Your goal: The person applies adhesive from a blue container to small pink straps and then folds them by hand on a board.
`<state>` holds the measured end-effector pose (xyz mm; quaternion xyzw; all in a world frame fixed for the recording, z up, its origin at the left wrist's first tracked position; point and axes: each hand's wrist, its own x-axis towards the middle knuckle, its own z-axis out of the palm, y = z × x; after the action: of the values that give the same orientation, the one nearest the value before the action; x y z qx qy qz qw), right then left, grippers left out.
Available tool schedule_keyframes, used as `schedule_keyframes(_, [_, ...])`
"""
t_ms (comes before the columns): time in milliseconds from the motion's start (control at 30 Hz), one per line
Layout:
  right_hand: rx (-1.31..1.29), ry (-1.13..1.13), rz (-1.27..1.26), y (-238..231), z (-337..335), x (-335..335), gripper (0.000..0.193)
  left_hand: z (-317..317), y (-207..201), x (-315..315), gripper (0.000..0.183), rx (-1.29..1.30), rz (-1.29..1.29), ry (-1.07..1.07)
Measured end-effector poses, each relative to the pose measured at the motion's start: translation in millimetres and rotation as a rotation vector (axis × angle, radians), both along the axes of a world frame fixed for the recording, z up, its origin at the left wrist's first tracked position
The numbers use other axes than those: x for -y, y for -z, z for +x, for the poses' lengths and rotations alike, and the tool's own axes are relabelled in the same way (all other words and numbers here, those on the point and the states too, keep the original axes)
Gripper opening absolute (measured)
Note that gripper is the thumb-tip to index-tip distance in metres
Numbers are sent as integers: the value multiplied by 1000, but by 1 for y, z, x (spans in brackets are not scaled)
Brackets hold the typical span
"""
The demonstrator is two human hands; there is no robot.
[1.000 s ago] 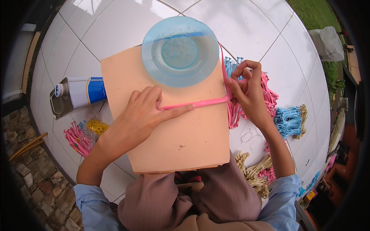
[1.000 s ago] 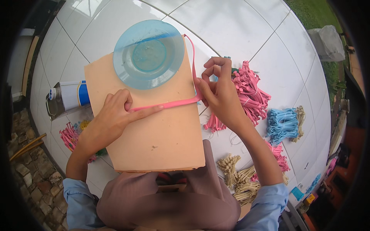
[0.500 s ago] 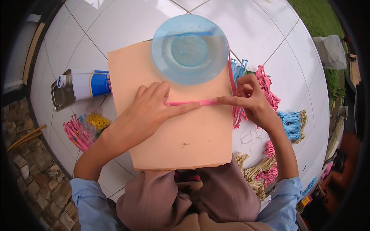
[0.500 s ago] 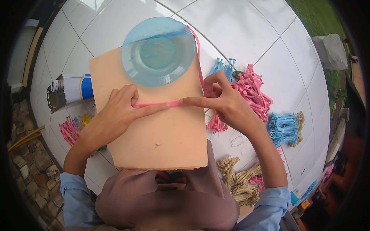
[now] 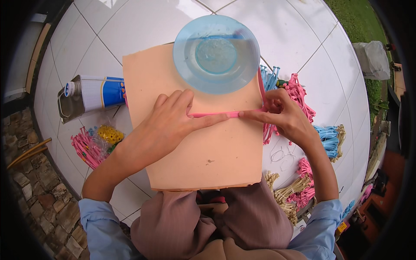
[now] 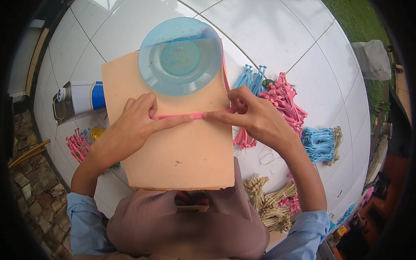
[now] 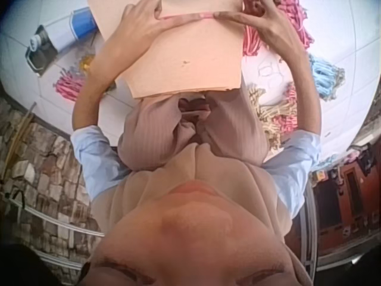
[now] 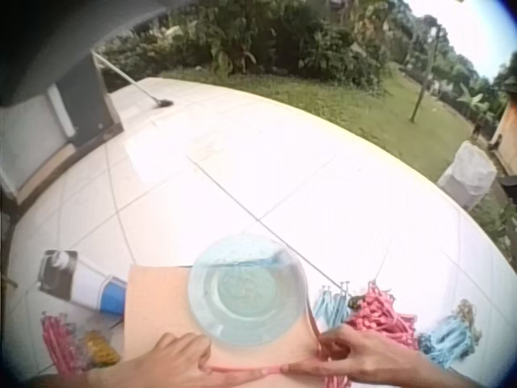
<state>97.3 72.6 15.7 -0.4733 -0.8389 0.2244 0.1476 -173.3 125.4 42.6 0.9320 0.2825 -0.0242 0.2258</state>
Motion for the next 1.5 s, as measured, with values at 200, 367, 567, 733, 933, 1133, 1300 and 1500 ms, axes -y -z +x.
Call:
schedule_keyframes(200, [-34,54,-58,-2,-3,3,67,1,0,0,51,12,-10,-3])
schedule_keyframes(367, [-35,45,-58,-1,-3,1,66,2,0,-2,51,8,-13,-3])
schedule_keyframes(567, [-92,49,-48,3,1,1,44,1,1,-1,49,8,-1,-9])
schedule_keyframes(733, [-449,149,-32,29,3,7,47,-2,4,3,48,57,57,8])
schedule_keyframes(933, [-753,463,-294,29,-14,19,45,1,22,25,50,202,315,-76])
schedule_keyframes(1133, [-893,599,-190,-20,6,79,51,10,-6,52,44,449,89,-78])
schedule_keyframes(1300, [-1009,455,-65,-128,-12,98,59,4,-64,60,38,590,817,-425])
schedule_keyframes(1500, [-1319,510,-130,-224,-58,100,71,30,-124,86,81,848,1298,124])
